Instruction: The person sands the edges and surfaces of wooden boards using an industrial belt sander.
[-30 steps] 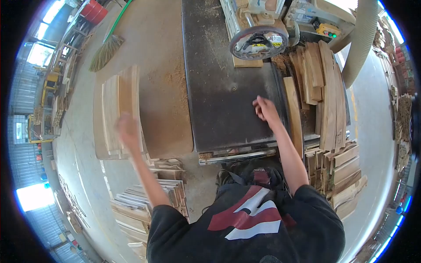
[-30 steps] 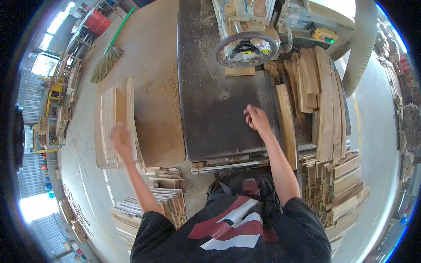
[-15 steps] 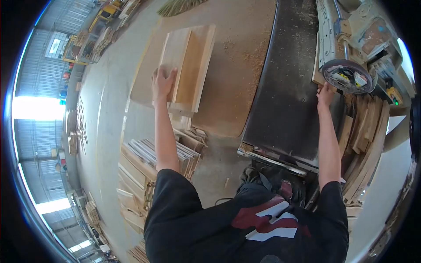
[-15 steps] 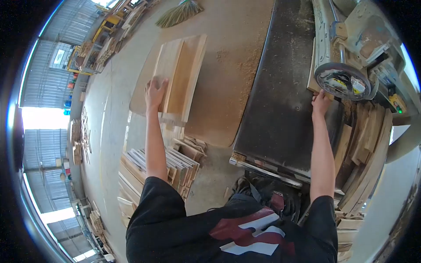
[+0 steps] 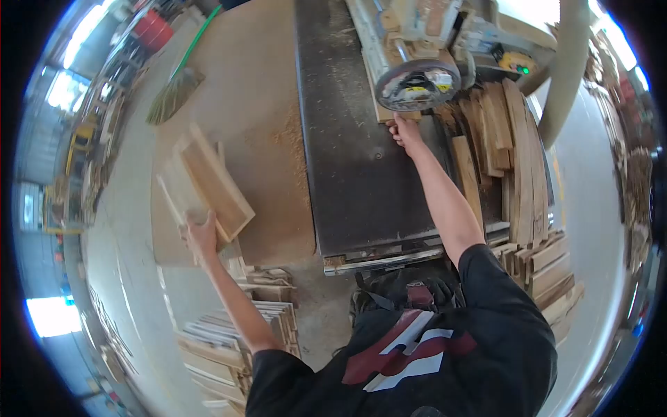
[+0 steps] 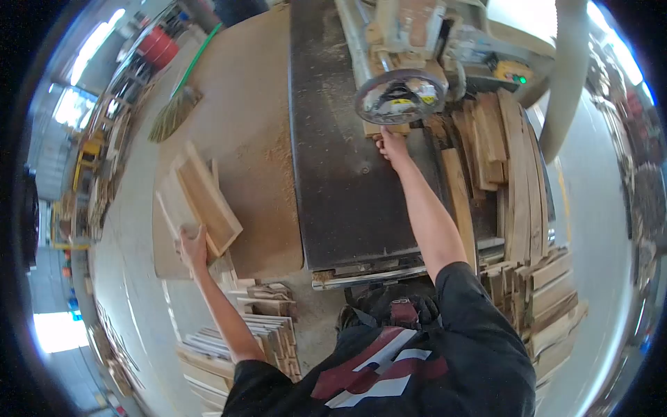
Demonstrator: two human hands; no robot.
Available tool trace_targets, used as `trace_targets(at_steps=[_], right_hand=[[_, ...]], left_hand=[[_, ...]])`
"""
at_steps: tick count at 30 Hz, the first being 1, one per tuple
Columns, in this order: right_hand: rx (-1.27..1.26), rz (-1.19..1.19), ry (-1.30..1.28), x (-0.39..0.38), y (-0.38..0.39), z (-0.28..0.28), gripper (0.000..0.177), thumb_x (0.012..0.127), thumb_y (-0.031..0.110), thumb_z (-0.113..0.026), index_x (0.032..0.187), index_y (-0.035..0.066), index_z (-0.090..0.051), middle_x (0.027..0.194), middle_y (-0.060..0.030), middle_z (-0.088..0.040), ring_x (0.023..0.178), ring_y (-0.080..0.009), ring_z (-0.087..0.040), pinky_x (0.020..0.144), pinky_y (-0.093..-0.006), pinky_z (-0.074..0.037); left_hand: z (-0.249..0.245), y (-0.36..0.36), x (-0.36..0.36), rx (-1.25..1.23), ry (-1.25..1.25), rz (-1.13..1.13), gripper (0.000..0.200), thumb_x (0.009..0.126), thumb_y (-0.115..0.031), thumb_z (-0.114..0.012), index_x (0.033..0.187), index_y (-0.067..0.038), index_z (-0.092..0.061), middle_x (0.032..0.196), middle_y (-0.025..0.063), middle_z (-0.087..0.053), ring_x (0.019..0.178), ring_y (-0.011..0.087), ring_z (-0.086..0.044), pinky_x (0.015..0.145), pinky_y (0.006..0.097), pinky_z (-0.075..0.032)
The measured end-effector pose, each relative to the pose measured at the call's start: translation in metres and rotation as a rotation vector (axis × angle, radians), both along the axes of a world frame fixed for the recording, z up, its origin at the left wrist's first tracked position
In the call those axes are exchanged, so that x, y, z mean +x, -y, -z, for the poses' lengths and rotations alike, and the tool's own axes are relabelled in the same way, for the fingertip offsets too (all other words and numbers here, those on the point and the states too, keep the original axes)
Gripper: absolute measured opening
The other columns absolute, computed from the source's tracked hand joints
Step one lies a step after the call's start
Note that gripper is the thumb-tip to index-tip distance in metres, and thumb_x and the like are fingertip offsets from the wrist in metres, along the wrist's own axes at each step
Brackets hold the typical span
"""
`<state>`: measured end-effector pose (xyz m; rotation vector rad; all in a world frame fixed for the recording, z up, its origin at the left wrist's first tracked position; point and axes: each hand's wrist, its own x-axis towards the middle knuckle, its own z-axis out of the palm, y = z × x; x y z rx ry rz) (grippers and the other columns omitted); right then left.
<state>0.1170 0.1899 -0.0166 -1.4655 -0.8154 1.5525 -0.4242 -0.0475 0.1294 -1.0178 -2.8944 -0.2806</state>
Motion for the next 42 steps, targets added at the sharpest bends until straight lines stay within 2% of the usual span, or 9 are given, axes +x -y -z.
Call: trace_targets(at_steps=[10, 14, 18, 24, 29, 33, 36, 39, 42], right_hand=[[0.455, 0.201, 0.673, -0.045, -0.014, 0.021, 0.042, 0.095, 0.043, -0.062, 0.093, 0.002, -0.071, 0.088, -0.0182, -0.074, 0.081, -0.0338, -0.072, 0.072, -0.0456, -0.053], [0.542, -0.194, 0.456, -0.028, 0.083, -0.004, 0.043, 0.093, 0.045, -0.067, 0.095, 0.002, -0.070, 0.089, -0.0168, -0.073, 0.084, -0.0328, -0.071, 0.074, -0.0440, -0.052], [0.414, -0.379, 0.353, -0.005, 0.189, -0.029, 0.042, 0.099, 0.043, -0.064, 0.096, 0.002, -0.072, 0.081, -0.0120, -0.070, 0.074, -0.0260, -0.067, 0.071, -0.0390, -0.050], [0.151, -0.868, 0.264, 0.014, 0.285, -0.082, 0.058, 0.103, 0.054, -0.051, 0.095, 0.001, -0.072, 0.079, -0.0185, -0.068, 0.073, -0.0311, -0.067, 0.069, -0.0424, -0.050], [0.477, -0.812, 0.405, 0.009, 0.326, -0.132, 0.057, 0.099, 0.056, -0.053, 0.099, 0.003, -0.073, 0.075, -0.0215, -0.067, 0.076, -0.0421, -0.067, 0.069, -0.0490, -0.051], [0.303, -0.849, 0.457, 0.016, 0.332, -0.148, 0.053, 0.093, 0.053, -0.066, 0.101, 0.000, -0.070, 0.085, -0.0238, -0.068, 0.082, -0.0437, -0.067, 0.071, -0.0473, -0.052], [0.300, -0.554, 0.495, 0.026, 0.347, -0.095, 0.059, 0.096, 0.056, -0.061, 0.088, -0.002, -0.068, 0.067, -0.0179, -0.064, 0.064, -0.0334, -0.067, 0.061, -0.0418, -0.051], [-0.176, -0.334, 0.102, 0.047, 0.357, -0.058, 0.050, 0.099, 0.050, -0.061, 0.089, 0.000, -0.066, 0.069, -0.0084, -0.064, 0.058, -0.0209, -0.060, 0.056, -0.0345, -0.047], [-0.345, -0.211, -0.098, 0.069, 0.357, -0.056, 0.040, 0.100, 0.044, -0.062, 0.097, 0.004, -0.064, 0.073, -0.0005, -0.060, 0.056, -0.0107, -0.051, 0.051, -0.0268, -0.040]], left_hand=[[0.004, 0.010, -0.004, 0.239, 0.199, 0.075, 0.087, 0.071, -0.049, -0.085, 0.146, -0.014, -0.056, 0.143, 0.0300, -0.051, 0.130, 0.0438, -0.051, 0.110, 0.0530, -0.042], [-0.001, 0.062, 0.051, 0.473, 0.360, 0.388, 0.079, 0.064, -0.018, -0.094, 0.133, 0.004, -0.062, 0.126, 0.0217, -0.065, 0.116, 0.0329, -0.059, 0.105, 0.0459, -0.047], [-0.020, 0.113, 0.161, 0.419, 0.515, 0.545, 0.071, 0.067, -0.011, -0.091, 0.131, 0.002, -0.063, 0.131, 0.0144, -0.063, 0.120, 0.0271, -0.058, 0.106, 0.0401, -0.045], [0.036, 0.099, 0.273, 0.481, 1.965, 0.188, 0.056, 0.087, -0.037, -0.066, 0.128, 0.000, -0.058, 0.102, 0.0088, -0.066, 0.082, 0.0157, -0.066, 0.068, 0.0268, -0.053], [0.059, 0.073, 0.331, 0.575, 2.286, 0.160, 0.060, 0.092, -0.033, -0.065, 0.138, 0.001, -0.051, 0.116, 0.0107, -0.064, 0.104, 0.0192, -0.063, 0.089, 0.0319, -0.052], [0.038, 0.057, 0.377, 0.388, 1.600, 0.322, 0.080, 0.087, -0.017, -0.081, 0.153, 0.004, -0.041, 0.139, 0.0167, -0.059, 0.126, 0.0225, -0.058, 0.104, 0.0334, -0.047], [0.089, 0.050, 0.373, 0.360, 0.646, 0.920, 0.070, 0.085, -0.015, -0.084, 0.145, 0.004, -0.052, 0.129, 0.0165, -0.066, 0.112, 0.0211, -0.067, 0.091, 0.0305, -0.055], [0.081, 0.033, 0.379, 0.303, 1.364, 0.567, 0.056, 0.083, -0.006, -0.083, 0.135, 0.002, -0.063, 0.124, 0.0145, -0.068, 0.099, 0.0150, -0.068, 0.085, 0.0300, -0.057], [0.089, 0.018, 0.387, 0.132, 1.262, 0.634, 0.044, 0.079, -0.003, -0.087, 0.119, 0.004, -0.072, 0.105, 0.0107, -0.074, 0.084, 0.0124, -0.068, 0.074, 0.0275, -0.056]])
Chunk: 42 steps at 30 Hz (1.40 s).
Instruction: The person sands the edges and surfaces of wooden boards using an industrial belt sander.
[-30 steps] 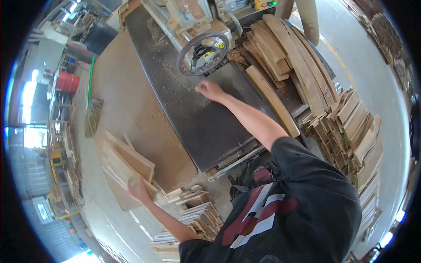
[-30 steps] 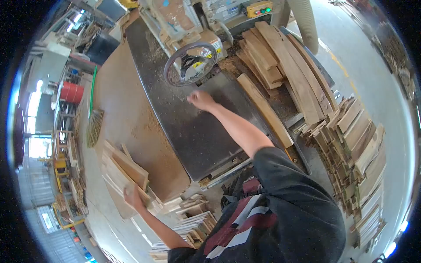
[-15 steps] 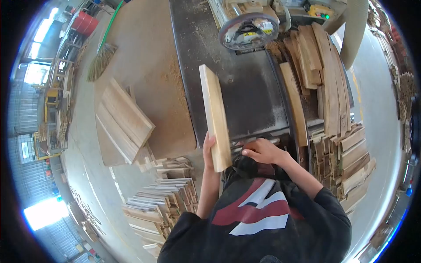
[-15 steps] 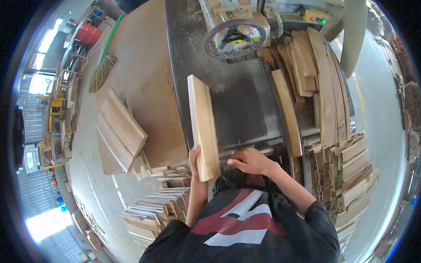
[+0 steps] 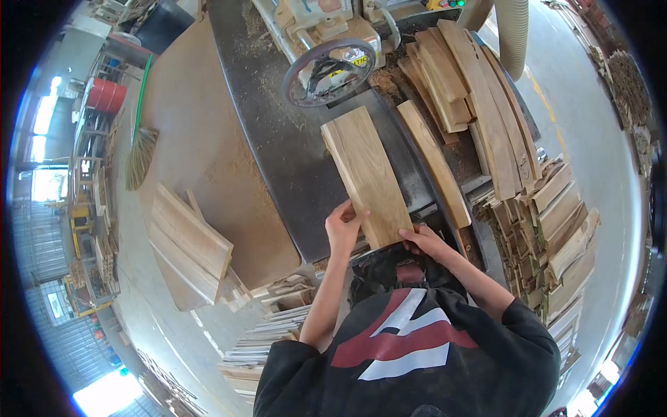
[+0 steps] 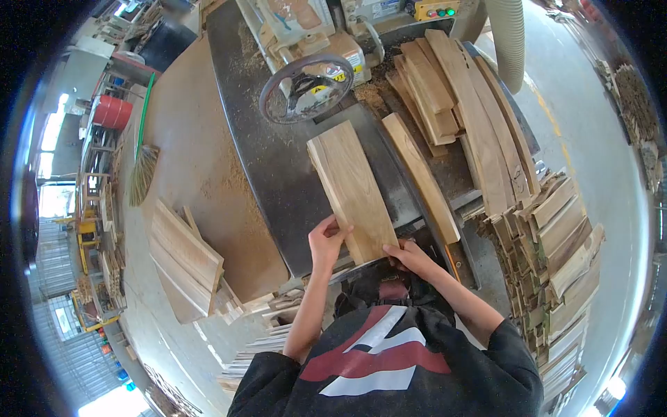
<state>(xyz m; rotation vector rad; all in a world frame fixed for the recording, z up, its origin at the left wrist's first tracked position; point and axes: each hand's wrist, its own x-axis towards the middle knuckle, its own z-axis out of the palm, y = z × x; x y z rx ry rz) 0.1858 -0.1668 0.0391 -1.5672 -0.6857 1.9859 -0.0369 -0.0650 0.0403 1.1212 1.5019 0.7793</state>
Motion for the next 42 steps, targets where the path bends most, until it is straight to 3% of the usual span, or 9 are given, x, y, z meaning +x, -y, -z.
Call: trace_targets(at_steps=[2, 6, 11, 21, 29, 31, 33, 38, 42], right_hand=[[0.011, 0.065, 0.029, 0.005, 0.001, 0.004, 0.040, 0.098, 0.044, -0.066, 0.099, 0.005, -0.063, 0.073, -0.0005, -0.059, 0.056, -0.0100, -0.051, 0.050, -0.0261, -0.039], [-0.069, 0.145, 0.144, 0.014, 0.004, 0.010, 0.047, 0.094, 0.051, -0.068, 0.089, 0.005, -0.061, 0.063, 0.0004, -0.053, 0.049, -0.0085, -0.045, 0.045, -0.0251, -0.032], [-0.263, 0.400, -0.029, 0.022, -0.001, 0.018, 0.060, 0.096, 0.062, -0.061, 0.083, 0.004, -0.060, 0.053, 0.0001, -0.043, 0.044, -0.0117, -0.040, 0.043, -0.0283, -0.029], [-0.024, 0.444, -0.044, 0.005, -0.088, 0.026, 0.048, 0.107, 0.046, -0.051, 0.088, 0.003, -0.059, 0.056, 0.0011, -0.042, 0.042, -0.0100, -0.035, 0.041, -0.0278, -0.028], [-0.091, 0.516, -0.070, -0.007, -0.167, 0.019, 0.044, 0.107, 0.045, -0.050, 0.087, 0.006, -0.058, 0.057, 0.0031, -0.044, 0.043, -0.0093, -0.036, 0.040, -0.0264, -0.026], [-0.080, 0.508, -0.102, -0.007, -0.184, 0.022, 0.043, 0.107, 0.044, -0.051, 0.088, 0.006, -0.058, 0.057, 0.0036, -0.043, 0.043, -0.0090, -0.036, 0.040, -0.0261, -0.026], [-0.078, 0.533, -0.092, -0.008, -0.201, 0.018, 0.043, 0.105, 0.045, -0.056, 0.088, 0.005, -0.060, 0.058, 0.0036, -0.046, 0.044, -0.0081, -0.038, 0.039, -0.0257, -0.026], [0.064, 0.481, 0.097, -0.014, -0.209, 0.023, 0.042, 0.105, 0.044, -0.056, 0.087, 0.006, -0.061, 0.059, 0.0023, -0.051, 0.045, -0.0081, -0.040, 0.040, -0.0260, -0.026], [0.114, 0.548, 0.104, -0.016, -0.207, 0.028, 0.045, 0.105, 0.044, -0.055, 0.085, 0.005, -0.063, 0.059, 0.0006, -0.052, 0.046, -0.0089, -0.042, 0.042, -0.0269, -0.027]], left_hand=[[0.006, -0.004, 0.012, -0.019, -0.010, 0.025, 0.038, 0.076, -0.005, -0.088, 0.110, 0.006, -0.074, 0.090, 0.0093, -0.076, 0.078, 0.0109, -0.066, 0.071, 0.0260, -0.053], [0.011, -0.016, 0.037, 0.009, -0.039, 0.023, 0.030, 0.075, -0.004, -0.088, 0.101, 0.006, -0.075, 0.083, 0.0106, -0.076, 0.076, 0.0140, -0.071, 0.070, 0.0285, -0.056], [0.016, -0.043, 0.068, -0.003, -0.021, 0.037, 0.031, 0.075, -0.005, -0.089, 0.101, 0.007, -0.075, 0.082, 0.0091, -0.074, 0.071, 0.0123, -0.065, 0.069, 0.0285, -0.054], [0.026, -0.116, 0.076, 0.068, 0.069, -0.164, 0.024, 0.076, -0.005, -0.087, 0.094, 0.007, -0.076, 0.076, 0.0054, -0.071, 0.063, 0.0086, -0.060, 0.059, 0.0256, -0.048], [0.032, -0.200, 0.058, 0.004, 0.095, -0.118, 0.030, 0.078, -0.008, -0.088, 0.098, 0.009, -0.075, 0.080, 0.0088, -0.074, 0.065, 0.0108, -0.064, 0.059, 0.0270, -0.051], [0.057, -0.218, 0.053, 0.089, 0.153, -0.099, 0.035, 0.080, -0.013, -0.088, 0.103, 0.009, -0.075, 0.085, 0.0101, -0.075, 0.071, 0.0126, -0.068, 0.063, 0.0285, -0.054], [0.037, -0.228, 0.042, 0.131, 0.100, -0.066, 0.038, 0.082, -0.015, -0.087, 0.108, 0.009, -0.075, 0.090, 0.0105, -0.075, 0.077, 0.0136, -0.070, 0.067, 0.0295, -0.056], [0.024, -0.210, 0.021, -0.015, 0.362, -0.030, 0.050, 0.085, -0.020, -0.084, 0.123, 0.008, -0.069, 0.091, 0.0108, -0.077, 0.078, 0.0125, -0.071, 0.065, 0.0254, -0.054], [0.030, -0.188, 0.023, -0.019, 0.186, 0.163, 0.035, 0.090, -0.020, -0.080, 0.113, 0.006, -0.074, 0.087, 0.0097, -0.076, 0.071, 0.0129, -0.069, 0.060, 0.0243, -0.051]])
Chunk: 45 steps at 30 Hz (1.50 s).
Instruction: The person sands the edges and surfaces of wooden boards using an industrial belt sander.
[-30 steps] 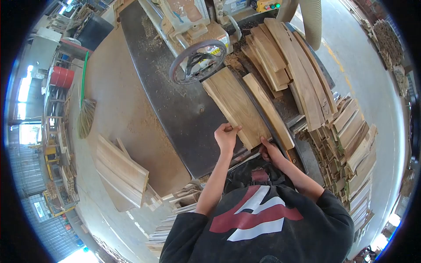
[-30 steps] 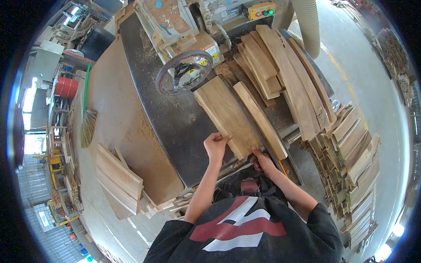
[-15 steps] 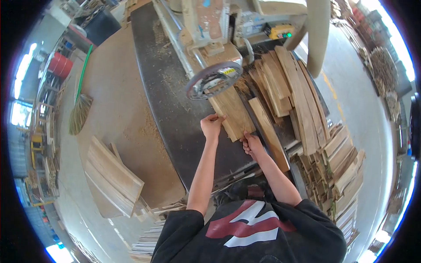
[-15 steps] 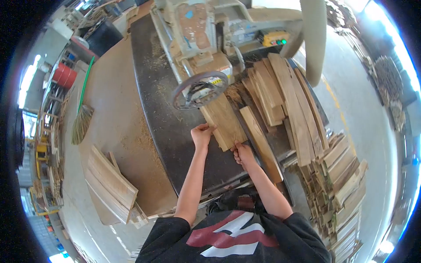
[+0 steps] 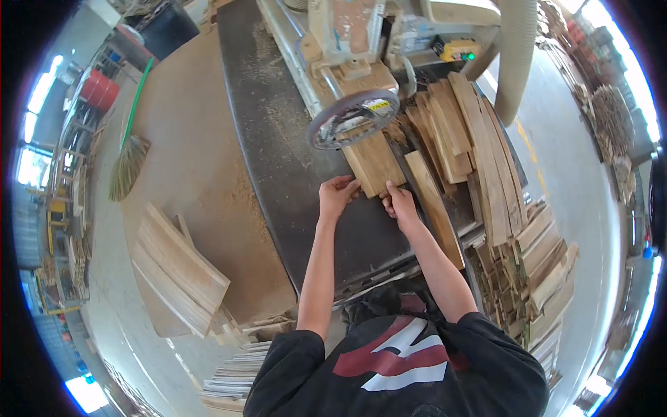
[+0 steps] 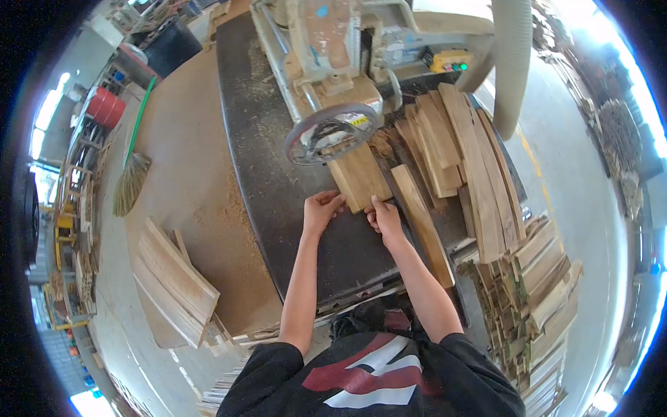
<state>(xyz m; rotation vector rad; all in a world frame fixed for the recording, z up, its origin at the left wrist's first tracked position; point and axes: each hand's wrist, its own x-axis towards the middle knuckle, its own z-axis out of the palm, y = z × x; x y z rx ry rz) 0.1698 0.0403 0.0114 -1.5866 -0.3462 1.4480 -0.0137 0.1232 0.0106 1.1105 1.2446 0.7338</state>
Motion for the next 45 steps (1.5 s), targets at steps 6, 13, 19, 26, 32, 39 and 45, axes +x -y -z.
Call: trace_targets(at_steps=[6, 13, 19, 26, 32, 39, 45], right_hand=[[-0.044, 0.037, -0.036, -0.002, -0.003, 0.000, 0.043, 0.105, 0.043, -0.056, 0.085, 0.005, -0.062, 0.058, 0.0011, -0.051, 0.045, -0.0090, -0.042, 0.041, -0.0267, -0.027], [-0.031, 0.205, -0.156, -0.017, -0.048, 0.002, 0.037, 0.104, 0.041, -0.059, 0.086, 0.008, -0.061, 0.061, 0.0032, -0.052, 0.042, -0.0088, -0.040, 0.037, -0.0258, -0.026], [-0.064, 0.100, -0.183, -0.010, -0.098, -0.003, 0.039, 0.103, 0.043, -0.059, 0.085, 0.009, -0.063, 0.063, 0.0050, -0.052, 0.048, -0.0067, -0.043, 0.040, -0.0229, -0.029], [0.311, -0.139, -0.269, -0.007, -0.111, 0.020, 0.029, 0.103, 0.028, -0.063, 0.126, 0.011, -0.059, 0.083, -0.0011, -0.058, 0.065, -0.0061, -0.050, 0.050, -0.0207, -0.037], [0.225, -0.544, 0.080, -0.053, -0.073, -0.019, 0.039, 0.104, 0.035, -0.062, 0.132, 0.007, -0.064, 0.083, 0.0027, -0.056, 0.066, -0.0046, -0.049, 0.053, -0.0202, -0.036], [0.206, -1.058, 0.167, -0.253, -0.010, -0.042, 0.053, 0.099, 0.056, -0.058, 0.124, 0.012, -0.073, 0.115, -0.0010, -0.071, 0.083, -0.0114, -0.064, 0.073, -0.0298, -0.049], [0.266, -1.217, -0.141, -0.388, 0.018, -0.058, 0.054, 0.095, 0.052, -0.066, 0.124, 0.006, -0.067, 0.113, -0.0024, -0.067, 0.089, -0.0135, -0.065, 0.076, -0.0296, -0.050]], left_hand=[[0.002, 0.024, 0.017, -0.035, -0.120, -0.026, 0.021, 0.089, -0.013, -0.077, 0.086, 0.007, -0.075, 0.068, 0.0076, -0.071, 0.055, 0.0121, -0.063, 0.054, 0.0283, -0.049], [0.003, -0.004, 0.038, -0.027, -0.019, -0.252, 0.021, 0.090, -0.016, -0.078, 0.087, 0.005, -0.075, 0.069, 0.0056, -0.068, 0.056, 0.0110, -0.061, 0.051, 0.0260, -0.044], [0.004, 0.007, 0.034, 0.101, 0.216, -0.457, 0.023, 0.097, -0.020, -0.073, 0.093, 0.003, -0.072, 0.077, 0.0036, -0.069, 0.056, 0.0070, -0.057, 0.050, 0.0240, -0.041], [0.005, 0.104, -0.030, 0.161, 0.213, -0.273, 0.030, 0.107, -0.025, -0.058, 0.106, 0.001, -0.072, 0.086, 0.0060, -0.072, 0.062, 0.0079, -0.061, 0.055, 0.0240, -0.045], [0.020, 0.197, -0.079, 0.234, 0.382, -0.350, 0.039, 0.110, -0.029, -0.049, 0.108, 0.002, -0.071, 0.089, 0.0076, -0.071, 0.060, 0.0086, -0.060, 0.052, 0.0230, -0.044], [0.012, 0.261, -0.103, 0.132, 0.398, -0.641, 0.038, 0.109, -0.031, -0.052, 0.107, 0.002, -0.071, 0.085, 0.0070, -0.071, 0.060, 0.0090, -0.060, 0.053, 0.0233, -0.045], [0.006, 0.318, -0.143, -0.123, 0.470, -1.106, 0.038, 0.106, -0.035, -0.057, 0.106, 0.000, -0.071, 0.085, 0.0045, -0.072, 0.065, 0.0102, -0.065, 0.057, 0.0227, -0.047]])
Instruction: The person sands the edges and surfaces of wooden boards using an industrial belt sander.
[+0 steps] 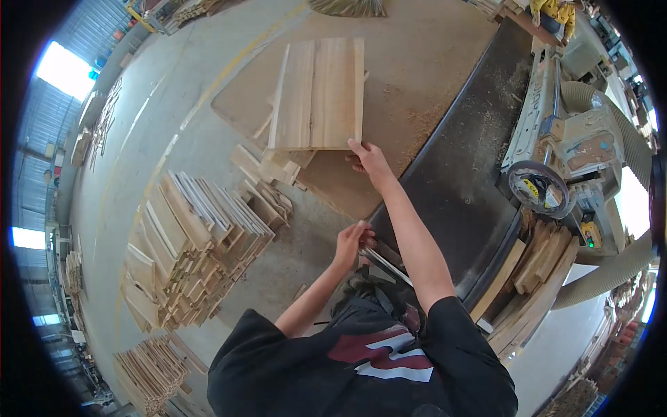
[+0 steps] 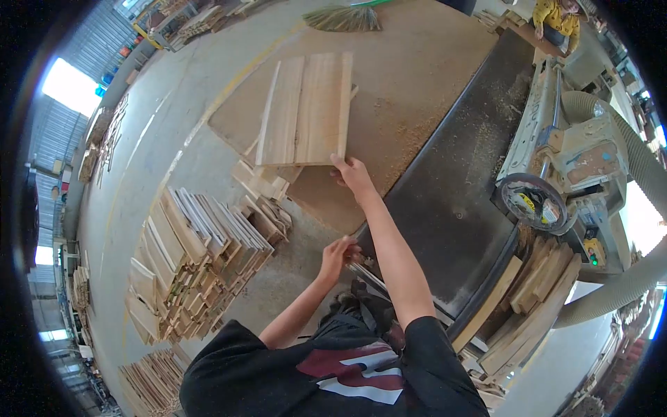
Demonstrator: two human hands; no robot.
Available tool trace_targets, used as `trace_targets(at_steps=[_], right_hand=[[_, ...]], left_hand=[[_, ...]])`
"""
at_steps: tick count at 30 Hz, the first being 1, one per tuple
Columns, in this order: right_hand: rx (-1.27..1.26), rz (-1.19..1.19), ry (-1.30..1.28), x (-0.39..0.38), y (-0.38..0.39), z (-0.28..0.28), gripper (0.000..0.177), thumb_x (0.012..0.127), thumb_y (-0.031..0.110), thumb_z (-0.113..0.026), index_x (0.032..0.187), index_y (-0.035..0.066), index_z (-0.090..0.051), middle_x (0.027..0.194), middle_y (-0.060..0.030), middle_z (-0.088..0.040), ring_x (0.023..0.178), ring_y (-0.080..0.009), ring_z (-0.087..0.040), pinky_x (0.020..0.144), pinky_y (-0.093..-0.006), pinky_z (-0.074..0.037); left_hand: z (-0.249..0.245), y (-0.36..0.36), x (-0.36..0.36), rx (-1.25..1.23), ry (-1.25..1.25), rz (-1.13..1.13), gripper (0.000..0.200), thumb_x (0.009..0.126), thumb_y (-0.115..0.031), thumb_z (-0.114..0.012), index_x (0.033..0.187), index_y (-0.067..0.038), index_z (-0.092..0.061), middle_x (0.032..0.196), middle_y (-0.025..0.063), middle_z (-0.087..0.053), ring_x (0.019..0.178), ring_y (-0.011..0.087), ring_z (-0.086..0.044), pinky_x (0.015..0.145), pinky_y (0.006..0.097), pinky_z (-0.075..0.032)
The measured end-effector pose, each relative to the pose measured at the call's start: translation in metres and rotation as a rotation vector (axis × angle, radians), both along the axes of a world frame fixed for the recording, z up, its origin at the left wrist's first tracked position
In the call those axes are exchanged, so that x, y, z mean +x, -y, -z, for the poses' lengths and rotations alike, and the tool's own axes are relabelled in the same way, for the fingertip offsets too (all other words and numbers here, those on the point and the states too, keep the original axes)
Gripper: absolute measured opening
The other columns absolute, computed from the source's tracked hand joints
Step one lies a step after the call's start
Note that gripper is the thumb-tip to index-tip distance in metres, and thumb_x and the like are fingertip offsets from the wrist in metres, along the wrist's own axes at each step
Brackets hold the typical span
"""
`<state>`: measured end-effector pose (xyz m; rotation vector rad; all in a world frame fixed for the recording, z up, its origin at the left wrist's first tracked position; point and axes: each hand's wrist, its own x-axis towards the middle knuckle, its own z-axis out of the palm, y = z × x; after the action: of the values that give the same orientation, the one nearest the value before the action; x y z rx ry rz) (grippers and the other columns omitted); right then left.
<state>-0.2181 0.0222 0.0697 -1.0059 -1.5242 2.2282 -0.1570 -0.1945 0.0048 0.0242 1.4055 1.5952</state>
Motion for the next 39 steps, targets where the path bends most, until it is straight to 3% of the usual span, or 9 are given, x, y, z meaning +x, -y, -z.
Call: trace_targets(at_steps=[4, 6, 9, 13, 16, 24, 32, 37, 39], right_hand=[[-0.020, 0.059, -0.015, 0.018, 0.007, -0.011, 0.048, 0.094, 0.046, -0.069, 0.121, 0.006, -0.067, 0.108, -0.0016, -0.067, 0.093, -0.0128, -0.064, 0.078, -0.0289, -0.049], [-0.043, 0.093, 0.006, 0.042, 0.017, -0.012, 0.048, 0.094, 0.046, -0.069, 0.120, 0.005, -0.067, 0.100, -0.0004, -0.067, 0.092, -0.0103, -0.062, 0.078, -0.0281, -0.048], [0.054, 0.036, 0.095, 0.091, 0.026, -0.002, 0.046, 0.096, 0.044, -0.067, 0.121, 0.005, -0.067, 0.095, 0.0006, -0.067, 0.086, -0.0088, -0.060, 0.071, -0.0268, -0.046], [-0.046, 0.038, 0.114, 0.171, 0.057, -0.006, 0.040, 0.100, 0.041, -0.062, 0.116, 0.004, -0.066, 0.087, -0.0002, -0.064, 0.075, -0.0085, -0.056, 0.064, -0.0252, -0.043], [-0.131, 0.130, 0.203, 0.231, 0.087, -0.015, 0.037, 0.101, 0.040, -0.061, 0.112, 0.005, -0.065, 0.081, -0.0002, -0.062, 0.069, -0.0087, -0.055, 0.062, -0.0244, -0.042], [-0.262, 0.184, 0.366, 0.363, 0.167, 0.000, 0.048, 0.102, 0.041, -0.060, 0.132, 0.003, -0.060, 0.105, -0.0013, -0.065, 0.091, -0.0129, -0.061, 0.074, -0.0286, -0.048], [-0.537, 0.358, 0.319, 0.414, 0.189, 0.038, 0.050, 0.102, 0.038, -0.063, 0.143, 0.011, -0.053, 0.114, -0.0005, -0.064, 0.090, -0.0126, -0.063, 0.075, -0.0295, -0.051], [-0.675, 0.566, 0.177, 0.438, 0.199, 0.055, 0.045, 0.101, 0.038, -0.065, 0.134, 0.010, -0.054, 0.113, -0.0029, -0.065, 0.076, -0.0134, -0.067, 0.060, -0.0252, -0.050], [-0.691, 0.654, 0.194, 0.441, 0.203, 0.051, 0.043, 0.101, 0.039, -0.066, 0.130, 0.009, -0.056, 0.109, -0.0031, -0.066, 0.071, -0.0126, -0.066, 0.055, -0.0239, -0.048]], left_hand=[[0.004, 0.041, -0.053, 0.131, 0.190, -0.176, 0.053, 0.105, -0.046, -0.052, 0.143, -0.010, -0.051, 0.118, 0.0103, -0.070, 0.100, 0.0180, -0.067, 0.089, 0.0369, -0.050], [-0.002, 0.052, -0.080, 0.234, 0.105, -0.254, 0.064, 0.106, -0.052, -0.046, 0.157, -0.016, -0.032, 0.137, 0.0153, -0.059, 0.127, 0.0269, -0.055, 0.103, 0.0483, -0.043], [-0.051, 0.048, -0.099, 0.413, 0.093, -0.385, 0.064, 0.106, -0.046, -0.052, 0.157, -0.014, -0.031, 0.137, 0.0134, -0.060, 0.129, 0.0280, -0.057, 0.093, 0.0422, -0.051], [-0.077, 0.044, -0.105, 0.265, -0.106, -0.047, 0.077, 0.101, -0.014, -0.064, 0.163, -0.015, -0.018, 0.135, 0.0095, -0.062, 0.108, 0.0225, -0.070, 0.065, 0.0228, -0.055], [-0.085, 0.060, -0.059, 0.103, -0.189, 0.076, 0.077, 0.099, -0.008, -0.064, 0.163, -0.010, -0.021, 0.132, 0.0082, -0.064, 0.101, 0.0168, -0.070, 0.062, 0.0226, -0.054], [-0.064, 0.061, -0.004, 0.023, -0.123, 0.396, 0.077, 0.092, 0.000, -0.070, 0.159, -0.004, -0.032, 0.130, 0.0038, -0.065, 0.097, 0.0102, -0.066, 0.073, 0.0246, -0.058], [-0.008, 0.020, -0.005, 0.100, -0.268, 0.820, 0.082, 0.087, 0.005, -0.077, 0.157, -0.001, -0.036, 0.132, 0.0049, -0.065, 0.107, 0.0125, -0.065, 0.092, 0.0297, -0.055], [0.000, -0.013, 0.008, 0.020, -0.286, 1.022, 0.080, 0.086, 0.001, -0.080, 0.156, -0.004, -0.041, 0.123, 0.0051, -0.071, 0.105, 0.0115, -0.066, 0.094, 0.0290, -0.053], [-0.004, -0.026, 0.014, -0.019, -0.540, 1.143, 0.082, 0.084, -0.007, -0.084, 0.155, -0.004, -0.042, 0.112, 0.0083, -0.076, 0.098, 0.0126, -0.070, 0.089, 0.0281, -0.055]])
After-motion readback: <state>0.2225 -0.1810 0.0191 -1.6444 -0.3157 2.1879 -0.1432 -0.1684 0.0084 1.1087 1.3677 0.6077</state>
